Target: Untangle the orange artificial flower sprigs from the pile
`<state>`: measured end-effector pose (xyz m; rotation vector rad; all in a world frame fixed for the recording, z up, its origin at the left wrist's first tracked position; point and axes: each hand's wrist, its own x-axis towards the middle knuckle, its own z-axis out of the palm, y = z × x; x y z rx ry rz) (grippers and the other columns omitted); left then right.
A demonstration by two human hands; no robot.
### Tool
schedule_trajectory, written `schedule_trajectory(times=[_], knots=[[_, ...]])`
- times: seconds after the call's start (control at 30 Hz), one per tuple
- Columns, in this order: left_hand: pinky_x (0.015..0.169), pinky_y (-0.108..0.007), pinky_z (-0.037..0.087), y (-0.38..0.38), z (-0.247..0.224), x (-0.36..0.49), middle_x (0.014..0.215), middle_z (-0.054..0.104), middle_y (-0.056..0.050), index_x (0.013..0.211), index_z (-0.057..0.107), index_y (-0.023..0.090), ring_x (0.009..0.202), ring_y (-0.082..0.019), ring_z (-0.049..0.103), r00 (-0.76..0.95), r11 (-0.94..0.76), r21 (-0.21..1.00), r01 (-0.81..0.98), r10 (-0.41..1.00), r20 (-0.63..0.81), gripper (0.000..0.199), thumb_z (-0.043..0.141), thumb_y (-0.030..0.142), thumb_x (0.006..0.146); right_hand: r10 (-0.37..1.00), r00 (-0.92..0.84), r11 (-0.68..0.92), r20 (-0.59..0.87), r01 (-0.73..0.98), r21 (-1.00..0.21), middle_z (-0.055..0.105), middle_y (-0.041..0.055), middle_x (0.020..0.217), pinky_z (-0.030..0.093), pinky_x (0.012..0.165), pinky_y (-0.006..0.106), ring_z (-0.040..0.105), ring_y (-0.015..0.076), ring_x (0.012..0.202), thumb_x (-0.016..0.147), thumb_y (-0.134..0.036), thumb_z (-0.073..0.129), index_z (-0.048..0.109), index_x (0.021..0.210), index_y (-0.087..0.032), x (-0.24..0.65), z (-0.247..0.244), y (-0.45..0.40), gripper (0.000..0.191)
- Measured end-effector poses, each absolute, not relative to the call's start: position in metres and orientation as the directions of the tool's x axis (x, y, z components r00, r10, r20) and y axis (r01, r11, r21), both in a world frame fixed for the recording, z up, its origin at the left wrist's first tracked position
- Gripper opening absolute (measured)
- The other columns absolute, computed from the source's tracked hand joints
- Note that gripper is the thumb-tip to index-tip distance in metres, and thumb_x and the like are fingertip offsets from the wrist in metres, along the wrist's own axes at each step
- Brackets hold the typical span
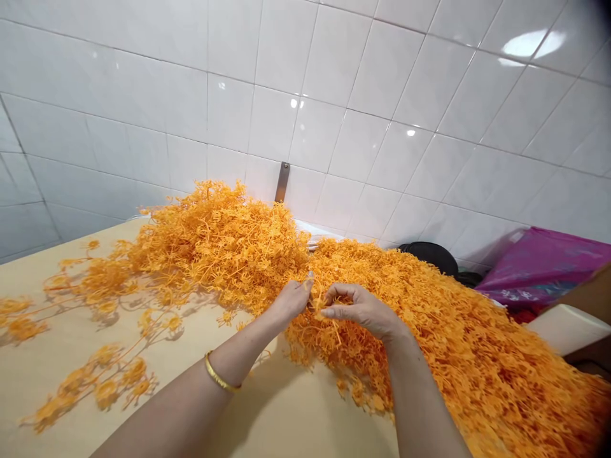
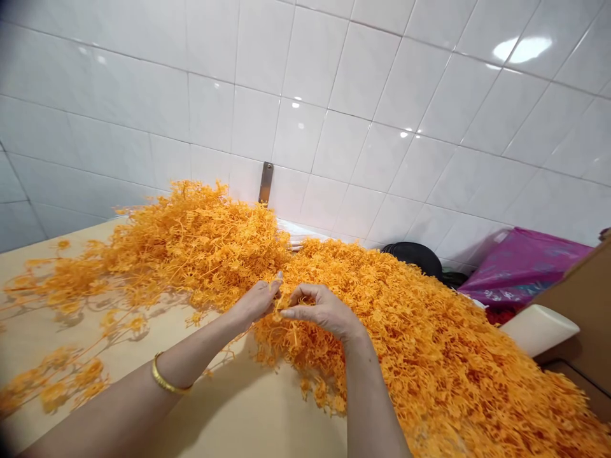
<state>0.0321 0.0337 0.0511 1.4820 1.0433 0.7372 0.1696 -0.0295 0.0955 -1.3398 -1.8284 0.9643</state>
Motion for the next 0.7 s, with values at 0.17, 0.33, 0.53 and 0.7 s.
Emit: schedule_trajectory(times=[0.17, 0.33, 0.53, 0.7], knots=[[0.040, -0.023, 0.016, 0.034, 0.050, 0.033, 0.034, 0.031, 0.003, 0.047, 0.045, 0.016, 0.033, -0.007, 0.025, 0.412, 0.047, 0.979, 0.200, 0.902, -0.127, 0.055, 0.031, 0.064, 0.070, 0.955, -0.291, 0.215, 0.057, 0.544, -0.811, 0.058, -0.0004, 0.078, 0.038, 0.069, 0.025, 0.051, 0.0152, 0.075, 0.062, -0.030, 0.063, 0.060, 0.077, -0.018, 0.164, 0.092, -0.025, 0.019], [0.039, -0.023, 0.014, 0.030, 0.053, 0.034, 0.034, 0.027, 0.005, 0.046, 0.042, 0.016, 0.033, -0.006, 0.022, 0.431, 0.044, 0.982, 0.186, 0.894, -0.122, 0.052, 0.034, 0.062, 0.071, 0.950, -0.301, 0.252, 0.087, 0.569, -0.783, 0.059, 0.0000, 0.084, 0.037, 0.074, 0.026, 0.051, 0.0160, 0.081, 0.065, -0.024, 0.058, 0.061, 0.081, -0.020, 0.161, 0.090, -0.024, 0.017], [0.038, -0.023, 0.010, 0.037, 0.058, 0.026, 0.030, 0.020, 0.006, 0.047, 0.048, 0.014, 0.030, -0.005, 0.015, 0.468, 0.101, 0.981, 0.167, 0.867, -0.169, 0.058, 0.032, 0.065, 0.069, 0.961, -0.111, 0.267, 0.255, 0.617, -0.740, 0.052, -0.0022, 0.064, 0.034, 0.061, 0.024, 0.045, 0.0117, 0.062, 0.071, -0.028, 0.051, 0.057, 0.067, -0.018, 0.168, 0.090, -0.021, 0.012], [0.038, -0.024, 0.006, 0.038, 0.060, 0.022, 0.030, 0.020, 0.008, 0.052, 0.052, 0.014, 0.029, -0.004, 0.012, 0.559, 0.092, 0.992, 0.090, 0.820, -0.127, 0.049, 0.045, 0.061, 0.065, 0.871, 0.281, 0.229, 0.404, 0.495, -0.838, 0.042, -0.0036, 0.054, 0.029, 0.048, 0.021, 0.037, 0.0093, 0.050, 0.071, -0.037, 0.051, 0.048, 0.064, -0.018, 0.178, 0.079, -0.011, 0.021]])
